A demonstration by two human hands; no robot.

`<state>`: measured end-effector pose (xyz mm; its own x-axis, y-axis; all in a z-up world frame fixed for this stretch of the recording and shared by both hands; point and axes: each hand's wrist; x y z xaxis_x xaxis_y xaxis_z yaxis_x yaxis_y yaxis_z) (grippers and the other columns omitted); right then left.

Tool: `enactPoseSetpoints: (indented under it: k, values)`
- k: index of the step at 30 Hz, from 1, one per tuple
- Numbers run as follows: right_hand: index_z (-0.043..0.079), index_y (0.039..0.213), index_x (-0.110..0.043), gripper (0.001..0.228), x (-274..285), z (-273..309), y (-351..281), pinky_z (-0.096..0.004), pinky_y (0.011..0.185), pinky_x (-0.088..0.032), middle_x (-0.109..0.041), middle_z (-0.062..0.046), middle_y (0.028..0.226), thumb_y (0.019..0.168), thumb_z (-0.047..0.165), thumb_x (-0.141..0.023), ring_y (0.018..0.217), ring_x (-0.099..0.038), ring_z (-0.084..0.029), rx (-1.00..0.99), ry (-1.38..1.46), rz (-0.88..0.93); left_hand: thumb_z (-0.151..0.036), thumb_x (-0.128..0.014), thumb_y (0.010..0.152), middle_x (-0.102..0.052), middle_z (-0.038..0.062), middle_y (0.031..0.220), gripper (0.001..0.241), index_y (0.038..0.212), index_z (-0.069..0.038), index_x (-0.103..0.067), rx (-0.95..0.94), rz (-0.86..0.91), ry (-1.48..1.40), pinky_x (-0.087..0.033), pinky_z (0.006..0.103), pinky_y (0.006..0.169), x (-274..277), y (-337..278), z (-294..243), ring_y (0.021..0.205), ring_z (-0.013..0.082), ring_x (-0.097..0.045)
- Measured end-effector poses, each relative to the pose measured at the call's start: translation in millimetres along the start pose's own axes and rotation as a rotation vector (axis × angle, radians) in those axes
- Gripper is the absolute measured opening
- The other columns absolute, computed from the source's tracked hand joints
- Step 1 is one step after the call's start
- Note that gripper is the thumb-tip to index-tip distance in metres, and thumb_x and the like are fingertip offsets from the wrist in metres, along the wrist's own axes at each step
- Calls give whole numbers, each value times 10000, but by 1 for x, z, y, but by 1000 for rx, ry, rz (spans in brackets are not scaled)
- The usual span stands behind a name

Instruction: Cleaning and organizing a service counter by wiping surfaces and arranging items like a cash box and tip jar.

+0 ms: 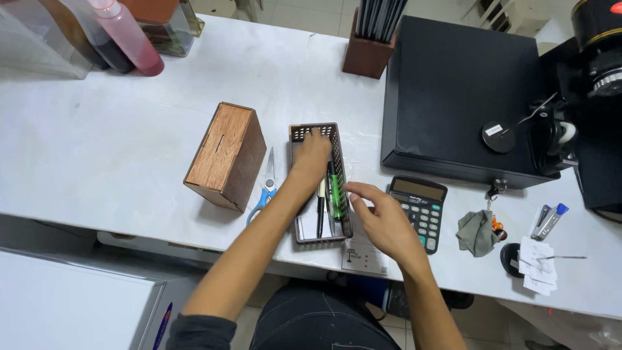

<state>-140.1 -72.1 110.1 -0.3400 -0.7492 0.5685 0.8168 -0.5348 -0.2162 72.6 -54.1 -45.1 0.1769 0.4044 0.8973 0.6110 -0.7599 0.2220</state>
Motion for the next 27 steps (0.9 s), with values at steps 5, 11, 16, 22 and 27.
enactPoseSetpoints:
  k: [5,11,16,22,27]
  values:
    - [126,1280,-699,377,-2,7,-9,-381,936,-556,-675,-73,1352,985,270,-513,1136,-698,-245,9,-1,-14,44,-652,797,-575,199,1185,157,937,56,-722,-121,28,205,-590,405,844,11,-3,4,1111,346,-611]
    - [114,1267,-701,363,-2,3,-5,-365,892,-565,-703,-74,1310,982,258,-528,1085,-718,-239,59,28,-32,-81,-658,800,-643,187,1101,164,907,-18,-765,-268,208,411,-440,460,993,99,-73,-39,1139,338,-599]
    - [103,1256,-709,353,-4,0,-2,-361,904,-564,-703,-78,1311,979,244,-541,1108,-710,-235,105,36,-37,-75,-649,813,-703,199,1039,205,981,-18,-752,-301,479,412,-290,557,1143,79,-97,-35,1130,364,-617]
    - [115,1254,-713,349,-5,-1,0,-367,928,-558,-698,-72,1320,978,235,-537,1111,-712,-234,89,27,-29,-61,-696,734,-722,223,965,432,1152,40,-659,-298,503,235,-242,608,1174,77,-106,-28,1050,382,-660]
    - [125,1254,-716,349,-5,-1,0,-376,932,-557,-706,-68,1313,977,234,-534,1108,-716,-236,65,33,-40,-51,-720,698,-727,214,922,492,1177,26,-638,-279,542,131,-272,564,1208,89,-98,-20,1040,359,-678]
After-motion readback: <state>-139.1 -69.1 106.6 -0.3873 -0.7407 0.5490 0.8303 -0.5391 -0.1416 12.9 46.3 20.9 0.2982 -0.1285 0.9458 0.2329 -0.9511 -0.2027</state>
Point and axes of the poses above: each hand's wrist, its own y-axis towards the middle knuckle, its own x-axis out of the back of the hand, z = x × y
